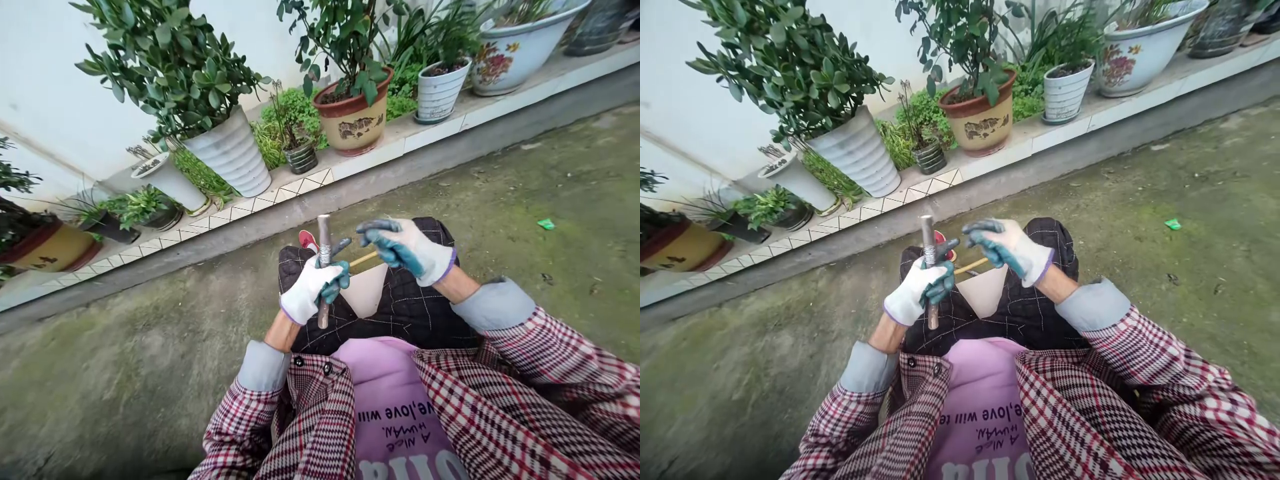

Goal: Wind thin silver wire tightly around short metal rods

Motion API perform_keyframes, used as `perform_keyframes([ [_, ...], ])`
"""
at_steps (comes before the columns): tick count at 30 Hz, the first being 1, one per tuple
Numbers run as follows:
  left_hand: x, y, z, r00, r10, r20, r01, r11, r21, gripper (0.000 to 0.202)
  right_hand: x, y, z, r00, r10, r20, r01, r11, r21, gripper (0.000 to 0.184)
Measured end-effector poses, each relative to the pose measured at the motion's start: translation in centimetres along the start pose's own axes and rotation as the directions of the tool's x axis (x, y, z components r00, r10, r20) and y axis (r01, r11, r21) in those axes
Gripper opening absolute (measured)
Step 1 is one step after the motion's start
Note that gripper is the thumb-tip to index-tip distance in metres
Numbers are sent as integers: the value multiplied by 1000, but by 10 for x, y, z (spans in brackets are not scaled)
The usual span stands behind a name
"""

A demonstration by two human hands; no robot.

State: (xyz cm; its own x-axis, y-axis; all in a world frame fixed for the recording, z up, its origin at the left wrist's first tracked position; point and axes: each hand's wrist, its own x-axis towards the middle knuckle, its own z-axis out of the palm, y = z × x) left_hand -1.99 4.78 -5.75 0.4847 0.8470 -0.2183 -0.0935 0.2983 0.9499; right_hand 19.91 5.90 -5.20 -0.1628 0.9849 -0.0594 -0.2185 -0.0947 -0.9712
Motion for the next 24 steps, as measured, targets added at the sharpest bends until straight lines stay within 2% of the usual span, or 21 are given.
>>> perform_keyframes([
  [3,-3,-6,6,998,-23,-53,30,992,124,44,-3,13,18,993,24,115,-5,986,-164,37],
  [6,-6,-12,11,998,-7,-70,20,982,188,43,-2,28,23,972,49,230,12,966,-258,31],
  [9,-4,-18,15,997,-36,-74,50,979,197,49,-2,39,23,971,112,213,-42,950,-309,22],
  [13,-1,-27,17,996,-57,-67,67,986,153,58,-3,42,21,972,183,147,-128,939,-320,21],
  [16,-2,-30,17,995,-100,-31,102,992,68,65,-4,44,19,956,205,208,-137,944,-301,25],
  [20,-7,-37,24,989,-144,35,144,989,-12,70,-3,55,16,944,184,273,-110,958,-265,21],
  [24,-13,-53,32,993,-119,-12,118,988,-101,72,-5,64,15,937,181,298,-126,973,-194,23],
])
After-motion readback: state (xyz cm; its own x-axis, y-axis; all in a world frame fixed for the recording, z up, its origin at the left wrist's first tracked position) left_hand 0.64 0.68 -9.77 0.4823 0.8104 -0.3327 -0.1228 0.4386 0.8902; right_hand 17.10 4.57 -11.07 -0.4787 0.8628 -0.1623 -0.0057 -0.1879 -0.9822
